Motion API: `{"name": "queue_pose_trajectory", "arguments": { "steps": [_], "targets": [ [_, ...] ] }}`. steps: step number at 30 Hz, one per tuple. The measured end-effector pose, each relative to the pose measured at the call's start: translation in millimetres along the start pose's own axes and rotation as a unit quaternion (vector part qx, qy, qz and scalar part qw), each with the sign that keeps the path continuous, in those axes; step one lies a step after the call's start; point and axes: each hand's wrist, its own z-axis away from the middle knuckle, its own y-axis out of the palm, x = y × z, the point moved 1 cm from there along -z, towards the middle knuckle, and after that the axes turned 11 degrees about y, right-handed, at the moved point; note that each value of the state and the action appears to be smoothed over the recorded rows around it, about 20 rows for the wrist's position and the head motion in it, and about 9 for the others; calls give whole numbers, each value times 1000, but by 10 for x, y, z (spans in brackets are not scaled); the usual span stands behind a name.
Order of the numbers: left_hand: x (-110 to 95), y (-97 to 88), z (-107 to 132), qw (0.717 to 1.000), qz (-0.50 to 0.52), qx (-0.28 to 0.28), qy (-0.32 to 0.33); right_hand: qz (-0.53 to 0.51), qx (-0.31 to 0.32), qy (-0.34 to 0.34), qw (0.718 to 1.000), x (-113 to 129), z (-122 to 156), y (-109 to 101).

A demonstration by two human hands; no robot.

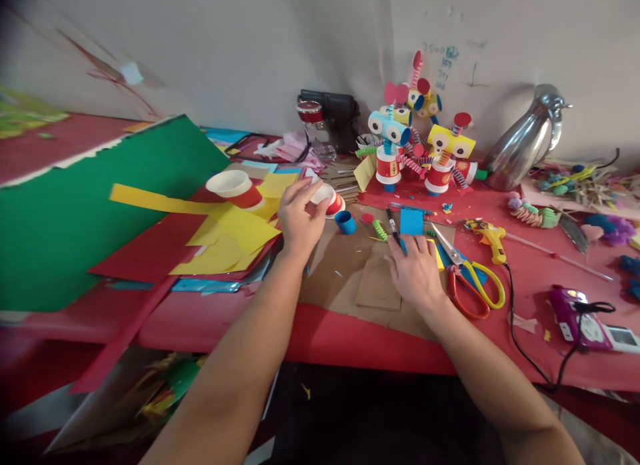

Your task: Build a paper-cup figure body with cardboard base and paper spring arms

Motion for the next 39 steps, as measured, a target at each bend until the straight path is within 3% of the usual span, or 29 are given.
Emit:
{"name": "queue_pose_trajectory", "arguments": {
  "steps": [4, 7, 10, 15, 19, 24, 28, 32, 35, 39],
  "targets": [
    [-169, -50, 44, 999, -12, -48, 9, -95, -96, 22, 991, -98, -45, -172],
    [-305, -106, 75, 999, 13, -39, 15, -158, -135, 60, 976, -181, 10, -323],
    [-460, -152, 175, 998, 46, 41, 27, -169, -107, 97, 975, -267, 211, -431],
    [-770, -179, 638, 962, 19, 270, -25, -114, -61, 136, 982, -558, 645, -517],
    [-1022, -185, 971, 955, -43, 292, -44, -39, -49, 178, 982, -876, 825, -486],
    [-1148, -167, 1065, 945, 3, 301, -128, -26, 61, 182, 981, -1110, 866, -368],
    [-1179, -174, 1073, 922, 118, 275, -245, -39, 94, 203, 974, -1193, 812, -372],
    [-1273, -223, 977, 855, 347, 160, -351, -73, 113, 234, 963, -1216, 753, -430],
    [-1315, -257, 773, 803, 451, 61, -386, -90, 125, 274, 949, -1202, 736, -490],
    [-1254, -168, 409, 770, 481, 26, -419, -95, 90, 337, 933, -1140, 713, -634]
  ]
}}
